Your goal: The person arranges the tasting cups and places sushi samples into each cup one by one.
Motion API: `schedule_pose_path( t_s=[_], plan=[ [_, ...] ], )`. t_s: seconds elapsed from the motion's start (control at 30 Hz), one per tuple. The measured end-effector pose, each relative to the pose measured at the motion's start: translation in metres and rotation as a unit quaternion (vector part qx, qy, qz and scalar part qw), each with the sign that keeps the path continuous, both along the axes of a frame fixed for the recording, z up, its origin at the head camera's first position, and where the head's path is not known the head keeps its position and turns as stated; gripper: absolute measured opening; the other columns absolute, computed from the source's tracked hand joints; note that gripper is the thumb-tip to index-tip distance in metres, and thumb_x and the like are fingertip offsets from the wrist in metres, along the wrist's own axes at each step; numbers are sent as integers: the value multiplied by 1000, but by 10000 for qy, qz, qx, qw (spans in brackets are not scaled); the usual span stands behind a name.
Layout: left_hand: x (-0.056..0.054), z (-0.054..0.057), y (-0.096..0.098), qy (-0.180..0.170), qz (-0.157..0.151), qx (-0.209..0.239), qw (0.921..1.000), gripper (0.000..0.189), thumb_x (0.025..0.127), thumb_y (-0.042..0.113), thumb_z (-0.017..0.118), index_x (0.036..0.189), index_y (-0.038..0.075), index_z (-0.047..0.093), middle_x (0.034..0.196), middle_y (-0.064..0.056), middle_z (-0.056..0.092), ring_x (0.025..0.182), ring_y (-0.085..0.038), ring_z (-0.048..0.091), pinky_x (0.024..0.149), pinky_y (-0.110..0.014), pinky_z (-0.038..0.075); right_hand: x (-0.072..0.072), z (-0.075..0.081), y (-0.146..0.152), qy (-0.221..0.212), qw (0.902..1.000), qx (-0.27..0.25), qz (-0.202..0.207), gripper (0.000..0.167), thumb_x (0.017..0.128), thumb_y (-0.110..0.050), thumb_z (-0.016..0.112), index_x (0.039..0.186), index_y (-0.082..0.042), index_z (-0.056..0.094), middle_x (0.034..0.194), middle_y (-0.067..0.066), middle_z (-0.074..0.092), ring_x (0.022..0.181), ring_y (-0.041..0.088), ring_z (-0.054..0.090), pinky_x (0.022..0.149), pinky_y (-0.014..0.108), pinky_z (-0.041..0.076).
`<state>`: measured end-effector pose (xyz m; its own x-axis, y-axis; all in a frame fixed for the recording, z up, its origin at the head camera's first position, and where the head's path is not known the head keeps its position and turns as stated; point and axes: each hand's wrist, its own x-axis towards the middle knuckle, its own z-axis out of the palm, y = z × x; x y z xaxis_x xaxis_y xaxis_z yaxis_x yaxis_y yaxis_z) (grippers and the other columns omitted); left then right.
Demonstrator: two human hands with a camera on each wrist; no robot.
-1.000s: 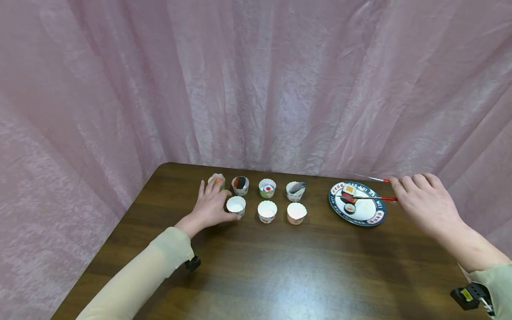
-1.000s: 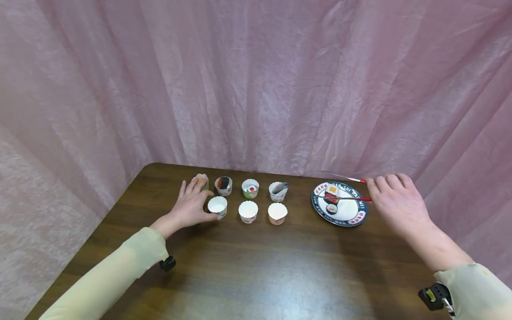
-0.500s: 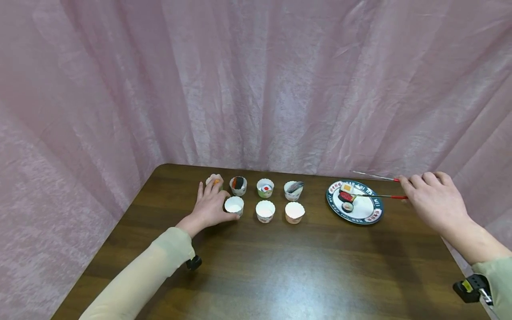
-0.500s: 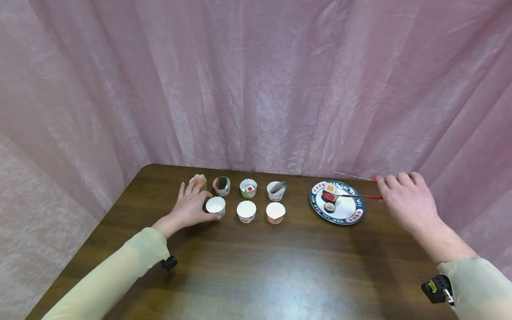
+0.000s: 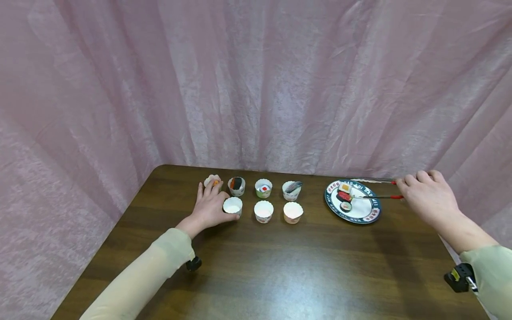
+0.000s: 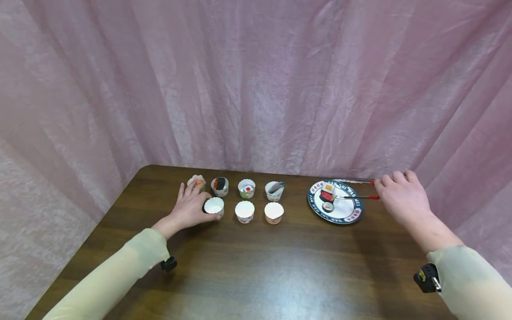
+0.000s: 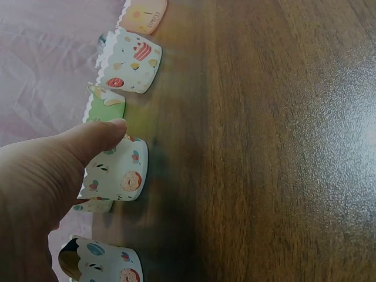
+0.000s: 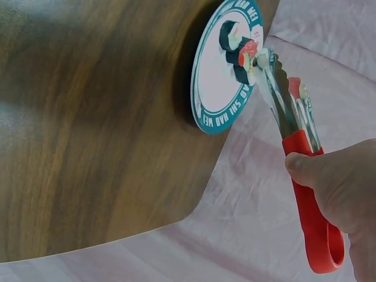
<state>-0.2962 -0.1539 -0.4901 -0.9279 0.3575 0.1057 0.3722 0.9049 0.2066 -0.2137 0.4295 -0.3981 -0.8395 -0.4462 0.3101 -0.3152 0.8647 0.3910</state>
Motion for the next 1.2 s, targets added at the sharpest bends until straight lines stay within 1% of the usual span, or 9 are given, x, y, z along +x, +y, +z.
schedule_pose_path(
  t_s=[0.07,0.17,0.27,0.37,0.47,0.63,0.83,1.07,1.2],
  plan=[
    [0,-1,-1,8,-2,-22,10000,72,76,69,78,120,12,69,164,-18,29,154,-39,5,117,-67,-7,-1,0,-2,16,10000,-8,-17,34,80,-6,78,111,1,68,90,12,60,90,41,54,86,61,38],
    [-1,-3,-1,17,4,-21,10000,72,76,69,78,120,13,70,163,-19,30,154,-40,6,117,-67,-6,-5,0,-3,91,10000,-32,-11,26,80,-3,74,105,0,68,87,11,58,88,40,54,85,60,38],
    [-1,-3,-1,10,25,-4,10000,72,76,70,77,120,14,70,163,-19,31,154,-40,7,118,-67,-6,-11,-1,-3,106,9999,-58,-12,22,78,-3,75,98,-1,67,82,10,55,86,40,53,83,60,38],
    [-1,-3,0,-27,13,63,10000,71,76,69,78,120,14,70,163,-18,31,154,-40,8,118,-66,-8,-17,-3,-2,3,10000,-13,-96,19,78,-3,75,95,-1,67,81,10,54,86,40,52,82,59,37],
    [-1,-3,1,-39,-12,127,9999,69,76,67,79,119,13,71,162,-19,32,153,-40,10,118,-65,-9,-22,-6,-2,-201,9995,59,-223,19,80,-3,74,98,-1,68,84,11,56,89,41,52,84,60,37],
    [1,-1,2,-3,-26,136,9999,67,75,63,81,118,12,71,161,-21,32,153,-42,12,118,-67,-6,-29,-13,0,-545,9975,195,-412,22,85,-4,73,106,0,69,92,12,60,95,42,53,88,62,37],
    [0,0,2,48,-31,78,10000,66,75,64,81,117,14,71,161,-21,33,152,-43,13,117,-68,-3,-36,-19,4,-713,9955,205,-595,38,82,-19,85,111,0,69,95,13,63,95,42,54,88,62,38],
    [-3,-2,2,-50,-39,92,9999,68,76,66,79,118,14,71,163,-20,31,153,-42,11,118,-66,-8,-40,-27,6,-1031,9922,21,-699,43,84,-28,84,113,0,69,98,16,64,96,42,54,85,61,38],
    [-4,-2,2,-56,-47,93,9999,68,77,66,78,119,13,71,163,-20,31,153,-42,10,117,-66,-7,-41,-31,3,-1090,9915,-33,-704,42,84,-29,84,112,-1,70,97,15,63,94,40,54,83,59,39]
  ],
)
